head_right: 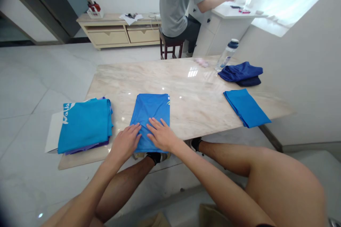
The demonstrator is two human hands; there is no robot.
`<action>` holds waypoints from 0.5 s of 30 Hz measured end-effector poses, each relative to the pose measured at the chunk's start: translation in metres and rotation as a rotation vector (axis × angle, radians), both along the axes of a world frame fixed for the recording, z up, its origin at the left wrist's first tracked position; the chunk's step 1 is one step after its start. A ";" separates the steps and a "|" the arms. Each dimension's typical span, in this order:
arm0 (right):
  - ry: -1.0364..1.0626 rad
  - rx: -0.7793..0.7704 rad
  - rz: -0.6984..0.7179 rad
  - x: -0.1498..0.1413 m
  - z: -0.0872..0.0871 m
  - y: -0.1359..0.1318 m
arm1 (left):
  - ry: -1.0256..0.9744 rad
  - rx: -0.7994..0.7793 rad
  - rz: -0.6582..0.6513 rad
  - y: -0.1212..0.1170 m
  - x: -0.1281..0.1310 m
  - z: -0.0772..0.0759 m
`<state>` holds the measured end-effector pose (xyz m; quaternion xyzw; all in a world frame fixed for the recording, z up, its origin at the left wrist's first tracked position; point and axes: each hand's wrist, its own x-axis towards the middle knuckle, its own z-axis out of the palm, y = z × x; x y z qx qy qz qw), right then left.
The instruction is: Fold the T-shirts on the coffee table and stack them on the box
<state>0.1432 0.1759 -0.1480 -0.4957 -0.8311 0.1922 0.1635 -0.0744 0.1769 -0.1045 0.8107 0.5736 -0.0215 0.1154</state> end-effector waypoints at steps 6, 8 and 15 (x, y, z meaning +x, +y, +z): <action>0.571 -0.175 -0.602 0.054 0.010 0.011 | -0.183 0.080 0.337 0.049 -0.003 0.015; 0.717 -0.324 -0.745 0.065 0.013 0.023 | -0.276 0.052 0.395 0.071 -0.003 0.007; 0.820 -0.715 -0.764 0.065 0.021 0.048 | -0.311 -0.123 0.511 0.106 -0.012 -0.016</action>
